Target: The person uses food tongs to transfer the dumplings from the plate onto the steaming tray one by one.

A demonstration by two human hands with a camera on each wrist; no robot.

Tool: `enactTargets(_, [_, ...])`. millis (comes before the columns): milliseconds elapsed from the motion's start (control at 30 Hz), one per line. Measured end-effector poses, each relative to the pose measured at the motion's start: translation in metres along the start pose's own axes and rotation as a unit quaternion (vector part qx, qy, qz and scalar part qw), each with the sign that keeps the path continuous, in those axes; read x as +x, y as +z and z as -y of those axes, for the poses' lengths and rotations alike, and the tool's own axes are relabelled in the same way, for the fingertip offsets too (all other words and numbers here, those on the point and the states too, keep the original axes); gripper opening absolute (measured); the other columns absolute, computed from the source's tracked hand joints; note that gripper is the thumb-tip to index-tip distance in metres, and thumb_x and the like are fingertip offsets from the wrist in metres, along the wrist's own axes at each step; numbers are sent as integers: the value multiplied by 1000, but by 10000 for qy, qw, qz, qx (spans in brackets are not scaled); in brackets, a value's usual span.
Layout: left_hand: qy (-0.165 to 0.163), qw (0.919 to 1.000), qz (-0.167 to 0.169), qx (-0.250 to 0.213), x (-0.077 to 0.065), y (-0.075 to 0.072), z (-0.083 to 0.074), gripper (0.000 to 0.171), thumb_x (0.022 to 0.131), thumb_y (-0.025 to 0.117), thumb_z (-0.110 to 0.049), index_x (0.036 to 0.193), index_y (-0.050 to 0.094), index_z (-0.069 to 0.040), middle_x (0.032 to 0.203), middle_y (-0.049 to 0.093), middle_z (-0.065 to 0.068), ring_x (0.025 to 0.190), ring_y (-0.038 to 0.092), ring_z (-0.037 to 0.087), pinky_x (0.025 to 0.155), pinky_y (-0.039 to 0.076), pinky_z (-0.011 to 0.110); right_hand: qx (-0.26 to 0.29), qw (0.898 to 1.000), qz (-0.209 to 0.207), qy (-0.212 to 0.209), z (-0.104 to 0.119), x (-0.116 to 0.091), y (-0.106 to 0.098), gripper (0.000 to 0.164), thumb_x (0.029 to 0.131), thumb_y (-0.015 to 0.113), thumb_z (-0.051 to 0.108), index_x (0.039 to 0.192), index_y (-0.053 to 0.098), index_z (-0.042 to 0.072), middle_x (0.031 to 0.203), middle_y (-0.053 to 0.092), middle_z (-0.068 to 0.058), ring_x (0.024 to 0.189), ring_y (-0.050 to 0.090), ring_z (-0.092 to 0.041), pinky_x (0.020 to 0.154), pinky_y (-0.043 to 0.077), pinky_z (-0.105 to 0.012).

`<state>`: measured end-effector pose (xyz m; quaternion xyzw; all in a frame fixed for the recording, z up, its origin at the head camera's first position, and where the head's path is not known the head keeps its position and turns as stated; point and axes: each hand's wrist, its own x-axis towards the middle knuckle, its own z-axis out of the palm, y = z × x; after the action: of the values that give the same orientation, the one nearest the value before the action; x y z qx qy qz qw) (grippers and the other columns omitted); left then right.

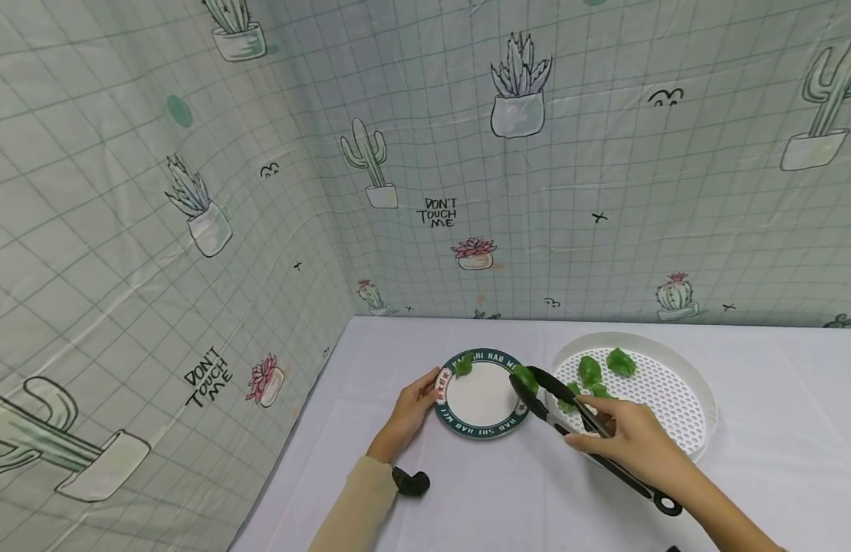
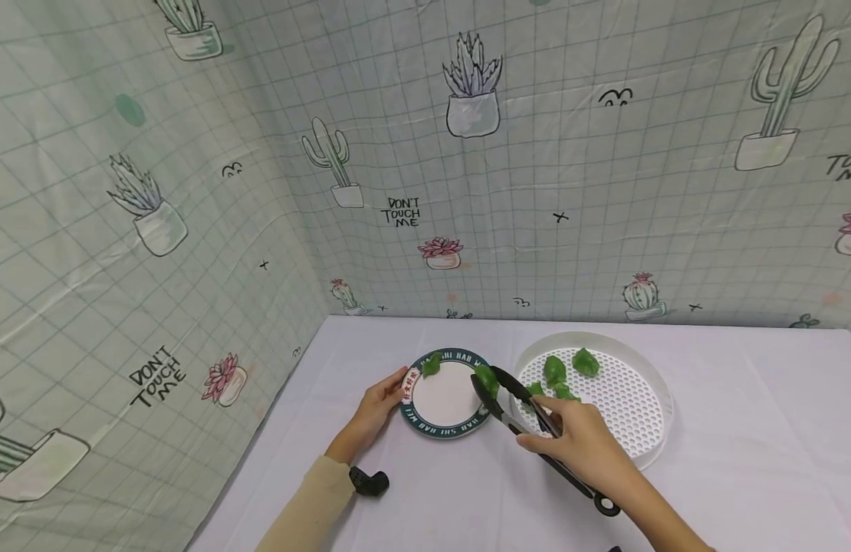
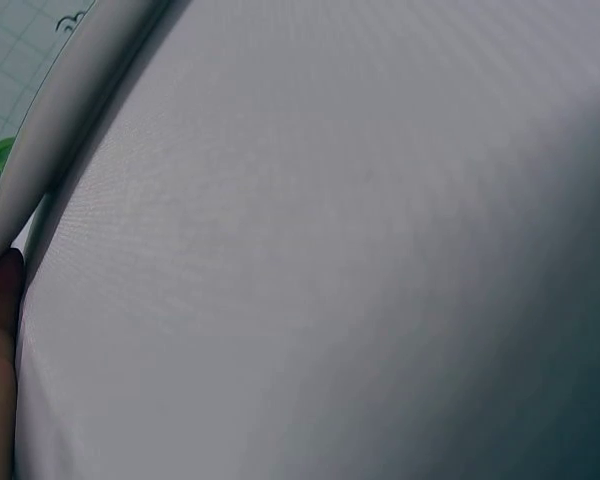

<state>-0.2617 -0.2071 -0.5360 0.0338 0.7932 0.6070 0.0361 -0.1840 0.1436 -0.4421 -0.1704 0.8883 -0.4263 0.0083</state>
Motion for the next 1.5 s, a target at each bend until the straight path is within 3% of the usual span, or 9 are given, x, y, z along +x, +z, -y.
enactTargets(800, [14, 10000, 73, 5, -1, -3, 3, 46, 104, 47, 0, 149, 39, 6, 156, 34, 20, 145, 30, 34, 118, 29, 42, -1010, 9928, -619, 153, -48, -41, -43, 63, 79, 85, 29, 122, 64, -12, 61, 37, 6, 53, 26, -4, 45, 24, -24])
enactTargets(1067, [181, 9997, 185, 14, -17, -3, -28, 45, 103, 45, 5, 146, 37, 13, 153, 35, 27, 142, 33, 39, 117, 30, 44, -1250, 9896, -677, 227, -65, -51, -53, 63, 79, 84, 29, 120, 64, -14, 59, 34, 7, 53, 22, -3, 44, 22, -23])
enactTargets(1500, [20, 9999, 54, 84, -1, -3, 4, 46, 103, 48, 0, 149, 40, 5, 156, 36, 19, 144, 33, 32, 117, 31, 41, -1676, 9836, -462, 491, -80, -47, -68, 69, 79, 84, 32, 118, 60, -21, 57, 34, 4, 50, 23, -7, 45, 24, -23])
